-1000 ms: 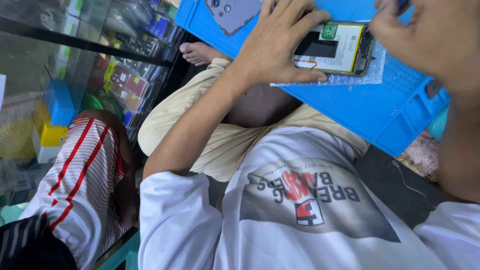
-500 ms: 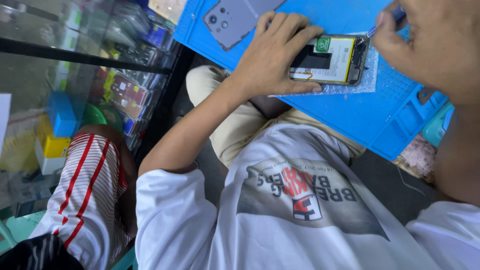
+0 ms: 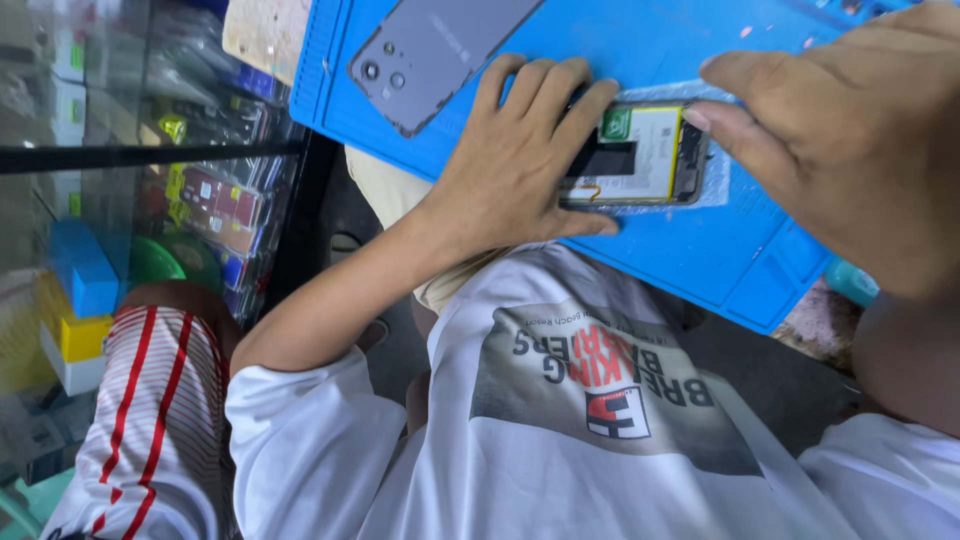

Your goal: The person holds a mobile phone and its back cover, سپس places the back cover on a work mat. They use a toothbrush to clean the internal components of the phone and finally use a screwdriver to remove a screw from the internal frame.

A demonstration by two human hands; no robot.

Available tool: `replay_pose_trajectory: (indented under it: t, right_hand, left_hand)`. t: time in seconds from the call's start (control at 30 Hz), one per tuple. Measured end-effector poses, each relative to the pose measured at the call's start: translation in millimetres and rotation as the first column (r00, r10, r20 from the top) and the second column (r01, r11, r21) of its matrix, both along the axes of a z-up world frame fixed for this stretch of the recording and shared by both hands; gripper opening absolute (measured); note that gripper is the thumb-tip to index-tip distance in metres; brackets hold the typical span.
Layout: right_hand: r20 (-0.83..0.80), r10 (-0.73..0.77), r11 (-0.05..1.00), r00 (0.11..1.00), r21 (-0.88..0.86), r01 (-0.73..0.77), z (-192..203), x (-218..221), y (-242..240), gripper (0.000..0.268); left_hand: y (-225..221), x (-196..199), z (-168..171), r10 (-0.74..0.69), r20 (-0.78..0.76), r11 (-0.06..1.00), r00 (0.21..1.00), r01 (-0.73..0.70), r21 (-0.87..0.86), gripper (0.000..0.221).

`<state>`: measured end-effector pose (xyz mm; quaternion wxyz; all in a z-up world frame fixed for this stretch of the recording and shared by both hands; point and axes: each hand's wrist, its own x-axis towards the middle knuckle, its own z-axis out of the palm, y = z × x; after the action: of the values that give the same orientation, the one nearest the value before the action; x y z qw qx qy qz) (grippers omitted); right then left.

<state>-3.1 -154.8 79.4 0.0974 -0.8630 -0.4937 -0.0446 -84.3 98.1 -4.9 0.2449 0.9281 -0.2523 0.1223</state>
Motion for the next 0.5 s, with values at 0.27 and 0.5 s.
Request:
replay_pose_trajectory:
  t: [0.27, 0.5]
  right_hand:
    - [0.041, -0.078, 0.996, 0.996, -0.044, 0.079, 28.2, 3.5, 8.4, 0.029]
    - [-0.049, -0.031, 0.999, 0.998, 0.039, 0.033, 26.4, 7.1, 6.5, 0.023]
  left_hand:
    - [-6.2, 9.1, 9.7, -0.03, -0.155, 0.999, 0.987, 0.033, 0.017, 0.098]
    - [-12.2, -1.6, 10.0, 0.052, -0.163, 0.998, 0.985, -0.057, -0.031, 0.099]
